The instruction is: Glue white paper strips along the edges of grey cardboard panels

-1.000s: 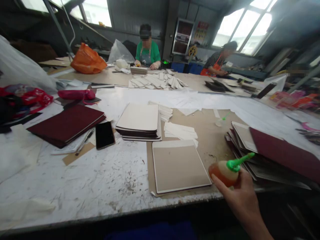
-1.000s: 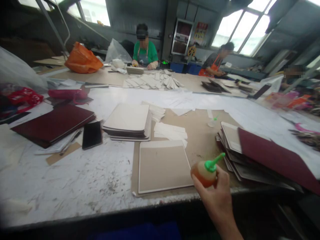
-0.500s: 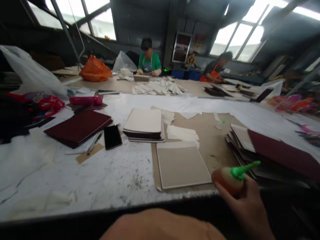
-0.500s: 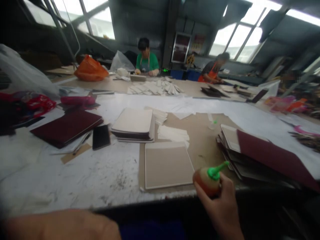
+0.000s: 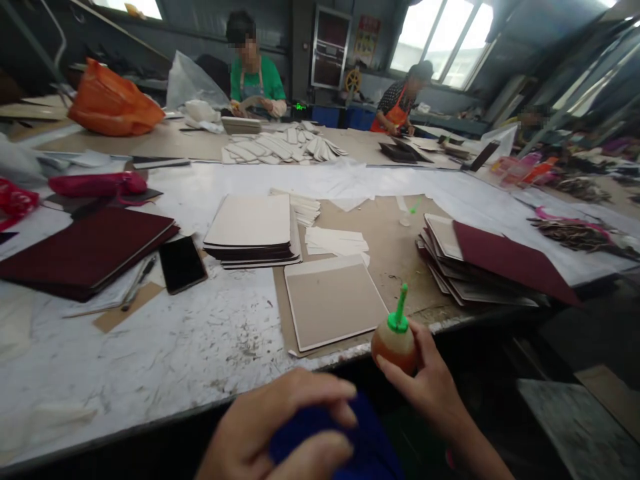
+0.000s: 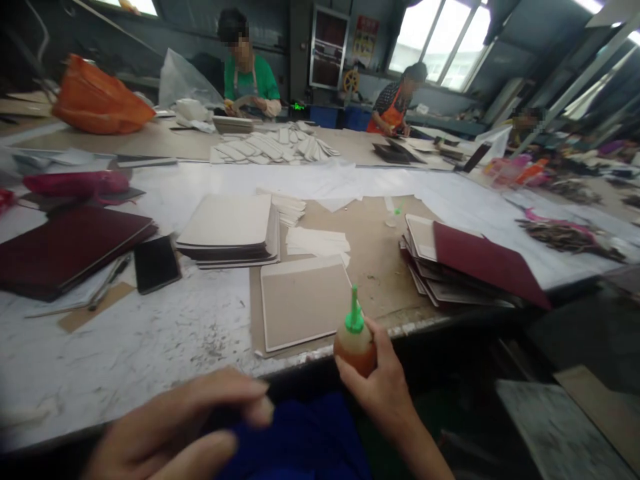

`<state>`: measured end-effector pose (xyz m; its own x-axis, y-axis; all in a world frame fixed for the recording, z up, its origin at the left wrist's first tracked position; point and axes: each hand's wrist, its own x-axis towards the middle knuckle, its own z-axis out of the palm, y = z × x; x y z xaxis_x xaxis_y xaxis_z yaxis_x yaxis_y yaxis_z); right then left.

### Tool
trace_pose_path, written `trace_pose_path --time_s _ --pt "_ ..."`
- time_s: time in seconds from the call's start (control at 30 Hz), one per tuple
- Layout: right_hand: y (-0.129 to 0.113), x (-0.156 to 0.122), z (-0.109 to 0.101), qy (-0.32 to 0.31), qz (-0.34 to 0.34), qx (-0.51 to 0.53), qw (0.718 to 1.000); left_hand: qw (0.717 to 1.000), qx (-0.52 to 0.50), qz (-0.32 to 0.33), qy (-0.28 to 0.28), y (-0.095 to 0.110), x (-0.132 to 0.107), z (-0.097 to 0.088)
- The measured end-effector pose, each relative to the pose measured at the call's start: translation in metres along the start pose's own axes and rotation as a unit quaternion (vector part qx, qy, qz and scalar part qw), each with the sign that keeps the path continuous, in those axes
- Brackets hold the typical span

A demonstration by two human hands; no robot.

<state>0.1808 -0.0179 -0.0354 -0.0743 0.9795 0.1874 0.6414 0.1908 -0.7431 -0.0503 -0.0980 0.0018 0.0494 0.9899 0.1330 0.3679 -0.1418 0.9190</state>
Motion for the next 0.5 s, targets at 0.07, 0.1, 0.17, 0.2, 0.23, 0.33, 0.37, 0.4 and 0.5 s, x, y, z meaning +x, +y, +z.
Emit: trace_pose_path --time_s 0.07,0.1,0.17,0.2,0.23,0.33,0.37,0.4,0.5 --pt "-0.001 -0.011 0.009 -0.045 -0.018 0.025 0.998 0.995 -0.076 -0.056 -0.035 -0.007 0.014 0.019" --pt "-0.002 -0.016 0.014 -0.067 -0.030 0.038 0.997 0.987 -0.122 -0.088 -0.055 -0.011 0.019 0.030" --pt "-0.005 -0.028 0.025 -0.097 -0.054 0.065 0.992 0.970 -0.184 -0.140 -0.079 -0.020 0.026 0.048" --pt "-0.007 -0.033 0.030 -0.103 -0.060 0.077 0.990 0.966 -0.192 -0.154 -0.083 -0.024 0.029 0.055" --pt "-0.009 -0.037 0.034 -0.101 -0.060 0.086 0.989 0.962 -0.198 -0.165 -0.087 -0.026 0.031 0.059" --pt "-0.012 -0.048 0.039 -0.053 -0.010 0.108 0.993 0.941 -0.271 -0.183 -0.092 -0.028 0.035 0.063" --pt "-0.012 -0.051 0.040 -0.035 0.018 0.125 0.991 0.927 -0.315 -0.184 -0.090 -0.027 0.036 0.063" --pt "-0.012 -0.052 0.041 -0.020 0.046 0.150 0.987 0.911 -0.360 -0.182 -0.086 -0.026 0.037 0.064" --pt "-0.010 -0.054 0.042 0.002 0.136 0.234 0.963 0.874 -0.447 -0.174 -0.076 -0.023 0.040 0.070"
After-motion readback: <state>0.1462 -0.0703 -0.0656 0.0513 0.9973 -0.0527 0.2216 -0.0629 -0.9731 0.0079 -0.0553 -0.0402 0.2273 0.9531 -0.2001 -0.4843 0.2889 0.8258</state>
